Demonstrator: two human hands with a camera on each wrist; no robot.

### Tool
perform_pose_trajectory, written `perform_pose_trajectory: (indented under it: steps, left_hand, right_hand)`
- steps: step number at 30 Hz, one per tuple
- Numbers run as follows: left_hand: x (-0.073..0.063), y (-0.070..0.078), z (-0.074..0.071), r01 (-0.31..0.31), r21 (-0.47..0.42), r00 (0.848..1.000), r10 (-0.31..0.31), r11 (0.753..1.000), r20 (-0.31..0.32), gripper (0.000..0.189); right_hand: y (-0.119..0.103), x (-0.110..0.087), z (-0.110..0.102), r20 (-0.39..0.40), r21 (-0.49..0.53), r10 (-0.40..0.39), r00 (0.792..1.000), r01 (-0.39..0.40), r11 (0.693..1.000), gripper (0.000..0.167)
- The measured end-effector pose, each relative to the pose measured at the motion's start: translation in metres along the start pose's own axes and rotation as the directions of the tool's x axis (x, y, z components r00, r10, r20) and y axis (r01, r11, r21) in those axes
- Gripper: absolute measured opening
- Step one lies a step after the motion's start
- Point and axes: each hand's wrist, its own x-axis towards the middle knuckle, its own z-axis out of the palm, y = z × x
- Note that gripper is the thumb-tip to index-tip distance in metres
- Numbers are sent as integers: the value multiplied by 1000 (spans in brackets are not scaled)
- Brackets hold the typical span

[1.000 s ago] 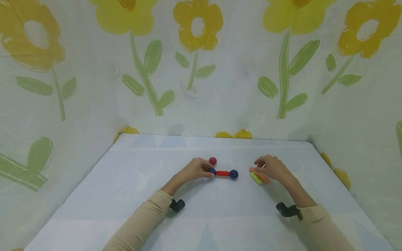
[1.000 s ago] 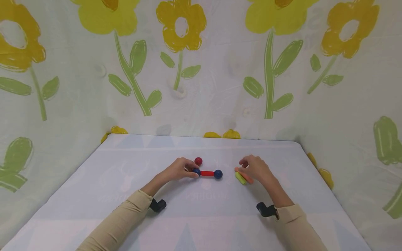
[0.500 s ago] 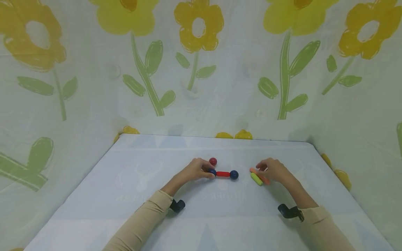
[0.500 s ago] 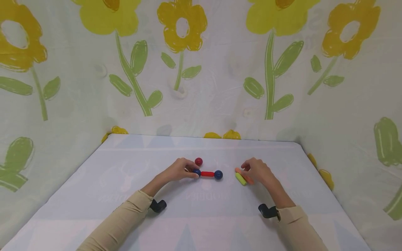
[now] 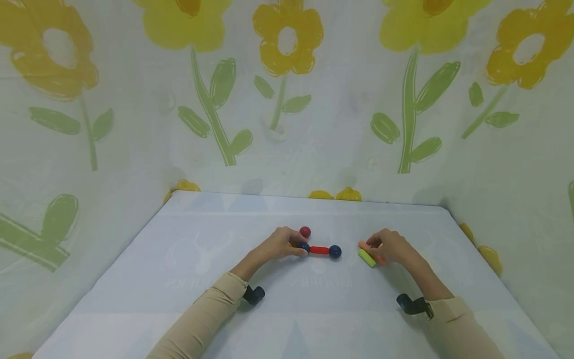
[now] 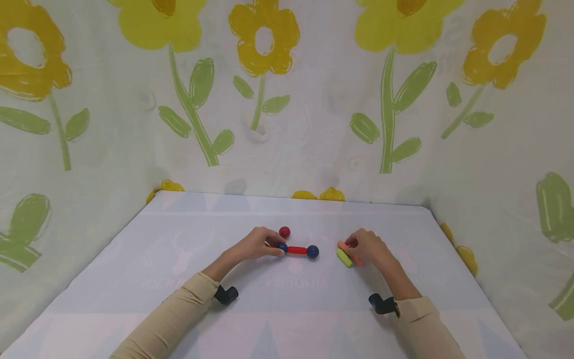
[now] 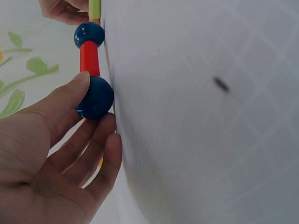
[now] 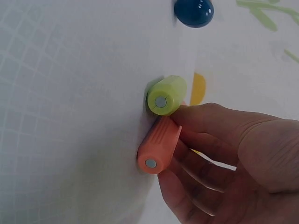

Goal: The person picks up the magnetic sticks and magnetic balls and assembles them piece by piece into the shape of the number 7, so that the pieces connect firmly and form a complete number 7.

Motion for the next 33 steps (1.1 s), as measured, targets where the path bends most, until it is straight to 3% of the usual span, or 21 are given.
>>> perform_pose_trajectory:
  steps: [33]
  left_hand:
    - [-2, 2, 1, 14, -19, 1000, -14, 1000, -1, 33]
  right_hand:
    - [-6, 1, 10, -19, -72, 86, 996, -87, 994, 37]
